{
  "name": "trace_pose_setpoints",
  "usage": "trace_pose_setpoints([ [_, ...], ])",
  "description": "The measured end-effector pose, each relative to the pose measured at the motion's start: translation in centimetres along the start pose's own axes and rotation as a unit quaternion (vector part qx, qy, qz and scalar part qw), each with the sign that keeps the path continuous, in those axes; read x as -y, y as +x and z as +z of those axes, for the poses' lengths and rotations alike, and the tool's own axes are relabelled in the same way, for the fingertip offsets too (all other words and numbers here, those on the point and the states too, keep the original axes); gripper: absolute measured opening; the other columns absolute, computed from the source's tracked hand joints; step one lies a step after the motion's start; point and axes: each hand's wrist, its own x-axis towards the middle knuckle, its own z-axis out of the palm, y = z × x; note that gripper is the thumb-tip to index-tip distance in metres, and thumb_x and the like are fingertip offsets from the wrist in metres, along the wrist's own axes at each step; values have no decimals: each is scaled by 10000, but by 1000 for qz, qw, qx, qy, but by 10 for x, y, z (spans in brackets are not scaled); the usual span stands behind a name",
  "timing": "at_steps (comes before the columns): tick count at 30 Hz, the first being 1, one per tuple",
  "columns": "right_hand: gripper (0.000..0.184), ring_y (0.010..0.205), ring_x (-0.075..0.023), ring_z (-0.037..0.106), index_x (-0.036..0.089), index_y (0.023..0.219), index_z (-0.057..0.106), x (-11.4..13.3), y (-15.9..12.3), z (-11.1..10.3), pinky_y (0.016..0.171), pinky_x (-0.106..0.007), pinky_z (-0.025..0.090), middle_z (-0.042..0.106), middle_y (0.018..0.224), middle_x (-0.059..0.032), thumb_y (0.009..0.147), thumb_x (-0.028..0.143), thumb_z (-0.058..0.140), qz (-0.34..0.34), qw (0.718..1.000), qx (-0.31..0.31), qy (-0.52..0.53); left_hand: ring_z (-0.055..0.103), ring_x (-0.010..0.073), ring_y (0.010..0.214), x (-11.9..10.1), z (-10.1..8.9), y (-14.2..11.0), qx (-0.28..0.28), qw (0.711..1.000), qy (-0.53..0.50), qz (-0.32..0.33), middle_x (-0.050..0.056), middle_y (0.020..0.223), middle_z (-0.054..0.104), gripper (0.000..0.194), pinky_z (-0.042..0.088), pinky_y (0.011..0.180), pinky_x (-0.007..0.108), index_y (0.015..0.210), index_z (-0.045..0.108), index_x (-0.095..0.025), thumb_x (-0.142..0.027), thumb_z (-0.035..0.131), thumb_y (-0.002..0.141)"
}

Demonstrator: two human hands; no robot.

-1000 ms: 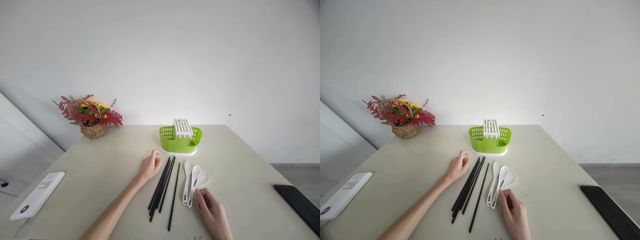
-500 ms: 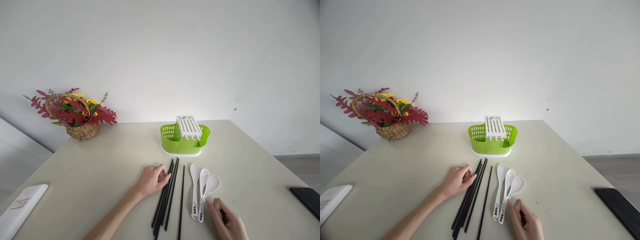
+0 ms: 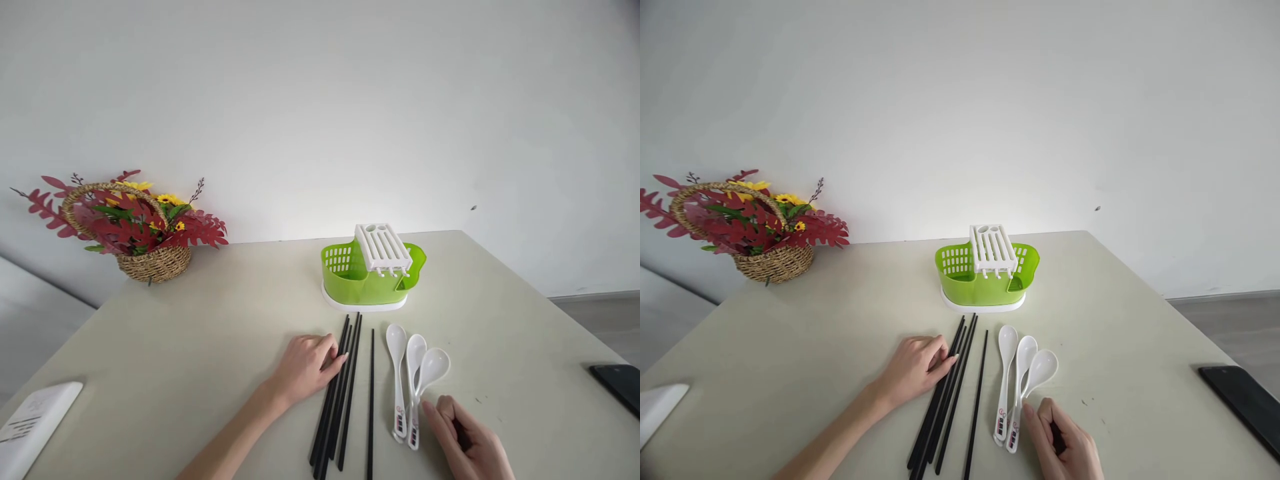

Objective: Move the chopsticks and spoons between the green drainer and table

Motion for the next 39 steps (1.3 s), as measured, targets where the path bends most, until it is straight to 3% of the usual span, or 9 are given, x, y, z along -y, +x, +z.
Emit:
trace_pose_setpoints([
  [7,568,618,-135,274,242,673,340,8,4,-5,516,-246,327,280,676,37,927,683,591,-18,999,28,-22,633,140,621,-2,-3,2,6,1000,-11,-18,-34,736,695,200,421,628,277,848,554,-234,-336,556,1020],
  [16,547,614,-132,296,241,676,344,-1,7,-11,531,-245,335,302,671,38,942,659,577,-30,996,60,-53,594,121,599,-3,-2,2,3,999,-35,-36,-51,706,671,186,397,621,261,836,559,-229,-313,589,999],
  [26,540,636,-136,272,246,685,323,9,4,-7,548,-252,314,279,686,41,940,635,597,-21,999,33,-22,534,115,551,-3,-4,3,-4,998,-49,-43,-58,634,601,187,377,589,259,801,551,-230,-298,581,973],
  [31,542,654,-143,263,248,694,328,15,0,-3,558,-262,304,282,695,38,942,650,593,-22,1000,17,-1,538,122,548,-1,-2,2,-1,995,-79,-63,-79,617,563,57,406,611,255,883,532,-246,-204,566,899],
  [34,541,648,-143,268,249,685,345,12,0,-3,554,-263,306,287,689,39,933,659,596,-21,1000,10,-1,559,126,564,0,-1,1,-4,993,-93,-74,-85,634,568,108,422,625,252,914,511,-252,-171,559,860],
  [39,532,641,-137,284,245,691,345,4,4,-8,553,-252,327,299,688,39,944,642,594,-26,998,52,-28,539,122,560,-1,-3,0,4,992,-102,-74,-87,629,548,122,417,624,253,908,500,-251,-162,551,840],
])
